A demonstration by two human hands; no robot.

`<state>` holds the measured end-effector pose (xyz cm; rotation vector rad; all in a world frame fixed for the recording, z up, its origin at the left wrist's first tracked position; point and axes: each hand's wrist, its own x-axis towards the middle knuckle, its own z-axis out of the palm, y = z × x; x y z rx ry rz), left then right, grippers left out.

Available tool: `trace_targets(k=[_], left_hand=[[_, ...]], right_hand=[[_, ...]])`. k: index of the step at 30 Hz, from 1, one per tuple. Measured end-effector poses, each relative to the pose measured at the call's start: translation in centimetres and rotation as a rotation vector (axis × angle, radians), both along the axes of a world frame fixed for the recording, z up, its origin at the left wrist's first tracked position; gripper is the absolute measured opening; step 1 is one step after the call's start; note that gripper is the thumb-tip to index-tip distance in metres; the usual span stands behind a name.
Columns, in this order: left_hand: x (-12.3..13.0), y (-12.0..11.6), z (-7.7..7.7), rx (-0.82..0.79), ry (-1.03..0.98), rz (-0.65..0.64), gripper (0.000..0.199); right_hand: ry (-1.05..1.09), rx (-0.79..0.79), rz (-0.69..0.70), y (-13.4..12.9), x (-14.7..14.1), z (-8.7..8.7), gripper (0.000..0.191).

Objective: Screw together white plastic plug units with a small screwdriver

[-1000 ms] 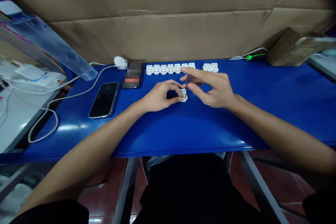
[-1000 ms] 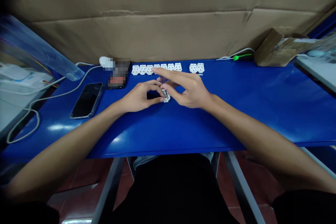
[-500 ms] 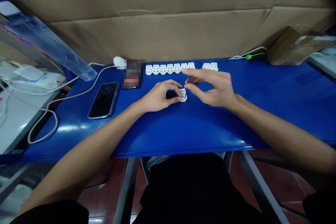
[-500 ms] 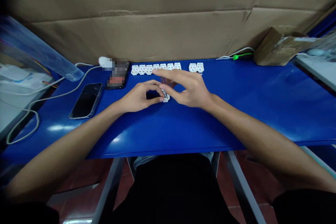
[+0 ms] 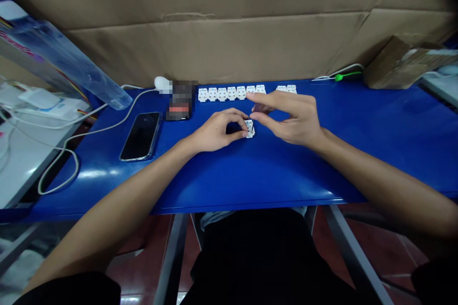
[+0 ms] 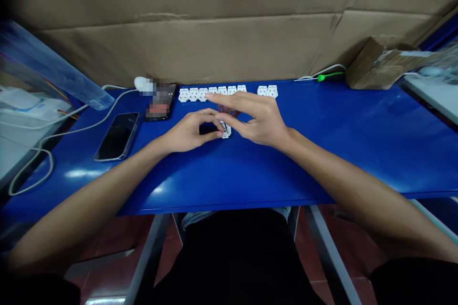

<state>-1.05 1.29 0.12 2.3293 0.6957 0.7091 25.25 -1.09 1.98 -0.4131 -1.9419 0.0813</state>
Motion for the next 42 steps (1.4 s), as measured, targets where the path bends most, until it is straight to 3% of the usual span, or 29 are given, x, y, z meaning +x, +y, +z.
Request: trace_targets(k=[4,10,17,22,28,33,38,42], left_hand=[[-0.05,0.03,-0.02,-0.002,0.001,-0.005,0.009],[-0.05,0.07,-0.01,-0.019,0.015,-0.009,0.012],[0.04,-0.03,0.11,-0.012,-0.002,-0.013,0.009],[0.03,-0.10,0.24,-0.017,0.010,-0.004,0.009],[0.01,-0.04,0.18,-0.028,0.026,-0.007,0.011],[0.03,0.04,0.05,-0.022,0.026,-0.009,0.013],[-0.06,0.14,-0.13,-0.025,0.015,-0.005,0.013],[-0.03,0.15,-0.17,-0.018,0.009,-0.007,0.012]], right_hand=[[-0.096,-0.103,0.003,-0.07,0.36,0.05,0.050],[-0.138,-0.290,0.136,-0.28,0.51,-0.19,0.054],[0.008,-0.201,-0.002,-0.51,0.08,-0.25,0.042],[-0.036,-0.161,-0.068,-0.51,0.16,-0.35,0.040],[-0.124,-0.313,0.129,-0.35,0.47,-0.41,0.045],[-0.091,-0.391,0.215,-0.14,0.65,-0.62,0.041],[-0.058,-0.432,0.118,-0.39,0.52,-0.53,0.040],[-0.007,-0.364,0.038,-0.44,0.45,-0.40,0.042]])
